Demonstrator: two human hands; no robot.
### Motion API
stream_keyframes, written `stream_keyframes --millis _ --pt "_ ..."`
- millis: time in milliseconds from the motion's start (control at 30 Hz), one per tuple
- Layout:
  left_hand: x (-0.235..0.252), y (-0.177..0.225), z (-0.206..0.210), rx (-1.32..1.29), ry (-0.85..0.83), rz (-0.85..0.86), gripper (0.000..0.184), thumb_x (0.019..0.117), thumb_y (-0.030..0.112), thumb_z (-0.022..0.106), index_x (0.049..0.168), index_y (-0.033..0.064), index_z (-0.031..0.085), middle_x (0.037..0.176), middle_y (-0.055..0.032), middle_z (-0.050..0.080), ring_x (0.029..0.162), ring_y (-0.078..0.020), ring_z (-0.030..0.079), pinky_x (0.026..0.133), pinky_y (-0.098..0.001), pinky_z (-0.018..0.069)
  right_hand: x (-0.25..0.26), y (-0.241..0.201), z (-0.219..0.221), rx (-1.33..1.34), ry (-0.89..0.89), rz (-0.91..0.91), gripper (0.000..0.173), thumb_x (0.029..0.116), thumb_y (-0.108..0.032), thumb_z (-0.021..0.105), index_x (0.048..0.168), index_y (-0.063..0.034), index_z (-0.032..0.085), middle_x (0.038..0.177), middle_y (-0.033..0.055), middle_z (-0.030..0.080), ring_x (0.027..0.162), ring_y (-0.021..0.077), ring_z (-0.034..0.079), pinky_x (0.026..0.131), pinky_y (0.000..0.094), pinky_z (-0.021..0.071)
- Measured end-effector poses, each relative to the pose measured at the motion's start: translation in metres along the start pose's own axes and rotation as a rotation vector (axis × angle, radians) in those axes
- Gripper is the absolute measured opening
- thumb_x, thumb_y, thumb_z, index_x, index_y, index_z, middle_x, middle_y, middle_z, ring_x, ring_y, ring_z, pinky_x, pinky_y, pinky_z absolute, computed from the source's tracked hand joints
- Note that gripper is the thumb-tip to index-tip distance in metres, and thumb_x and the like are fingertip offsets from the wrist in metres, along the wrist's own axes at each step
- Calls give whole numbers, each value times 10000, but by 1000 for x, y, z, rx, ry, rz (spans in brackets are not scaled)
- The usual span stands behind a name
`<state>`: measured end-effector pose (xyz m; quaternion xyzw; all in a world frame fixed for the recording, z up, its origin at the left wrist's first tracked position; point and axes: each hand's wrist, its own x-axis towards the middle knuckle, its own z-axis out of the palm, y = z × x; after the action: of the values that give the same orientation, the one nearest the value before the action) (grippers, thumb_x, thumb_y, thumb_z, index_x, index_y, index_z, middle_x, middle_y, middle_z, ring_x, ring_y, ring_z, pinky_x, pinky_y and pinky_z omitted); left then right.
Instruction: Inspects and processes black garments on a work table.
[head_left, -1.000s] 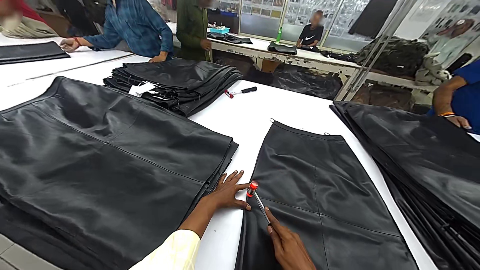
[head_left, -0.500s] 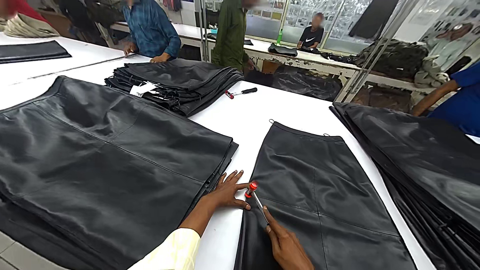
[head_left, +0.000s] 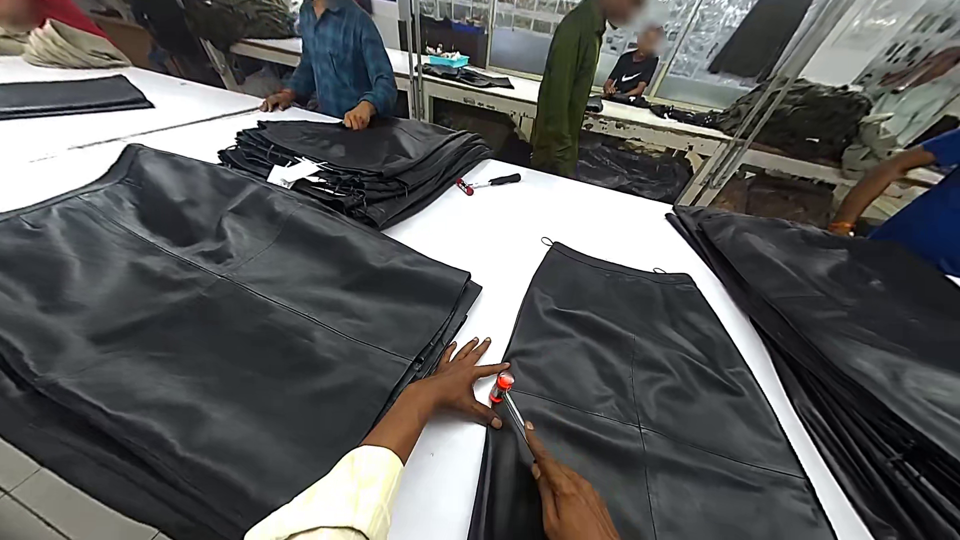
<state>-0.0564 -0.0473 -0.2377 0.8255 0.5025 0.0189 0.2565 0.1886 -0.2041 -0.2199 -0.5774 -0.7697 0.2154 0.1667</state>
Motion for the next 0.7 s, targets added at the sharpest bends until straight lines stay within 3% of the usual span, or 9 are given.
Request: stream_keyframes --millis 133,167,233,267,367,433,500,567,700 --pt "0 2 -6 0 -30 -24 1006 697 764 763 1565 411 397 1733 -68 86 1596 -312 -7 1212 -667 -42 -3 -7 -5 94 176 -111 477 1070 -191 412 1532 -96 485 874 132 697 645 248 645 595 433 559" --pt "0 1 -4 -2 -24 -21 1008 690 763 769 1562 420 398 1733 -64 91 1596 -314 2 1212 -668 -35 -4 -5 -3 59 137 -90 483 1074 -207 404 1545 -130 475 864 125 688 646 258 646 587 442 554" --pt "1 0 -1 -6 -6 -4 1019 676 762 778 1562 436 394 1732 -71 96 1595 -327 13 1209 -677 -33 -1 0 -2 33 -16 -13 500 1084 -254 389 1581 -215 424 930 137 724 747 309 697 683 506 570" --pt "1 0 -1 -11 -4 1 1020 673 762 781 1560 433 399 1731 -77 96 1595 -328 8 1209 -681 -37 1 0 -4 72 -22 -12 501 1080 -243 396 1578 -194 426 948 145 734 764 314 704 708 517 571" --pt "1 4 -6 -6 -37 -25 1028 692 771 762 1573 405 382 1734 -78 60 1596 -311 -24 1212 -665 -57 5 -10 -14 153 226 -105 480 1070 -176 412 1529 -52 472 909 130 722 662 228 661 633 424 574" --pt "2 5 -2 26 -50 -42 1070 686 810 730 1596 431 314 1737 -60 41 1598 -297 -26 1217 -658 -47 9 -9 -12 118 310 -119 478 1080 -205 392 1522 -48 482 877 100 701 619 178 617 587 369 554" --pt "3 8 -4 54 -69 -62 1086 680 819 726 1599 414 315 1738 -54 33 1597 -295 -25 1219 -652 -39 15 0 -5 45 176 -49 498 1074 -223 383 1559 -132 450 873 107 714 671 245 671 632 450 574" --pt "4 13 -7 87 -109 -87 1102 671 824 729 1603 427 294 1738 -52 25 1596 -308 -16 1220 -652 -17 22 7 -8 67 -23 37 521 1084 -246 366 1603 -201 375 985 145 741 807 316 713 768 530 566" --pt "10 20 -18 150 -146 -131 1197 622 838 749 1621 417 241 1738 -47 30 1586 -342 32 1201 -667 82 25 1 -4 96 271 -100 490 1071 -211 393 1538 -84 471 926 110 734 660 212 663 629 414 573"
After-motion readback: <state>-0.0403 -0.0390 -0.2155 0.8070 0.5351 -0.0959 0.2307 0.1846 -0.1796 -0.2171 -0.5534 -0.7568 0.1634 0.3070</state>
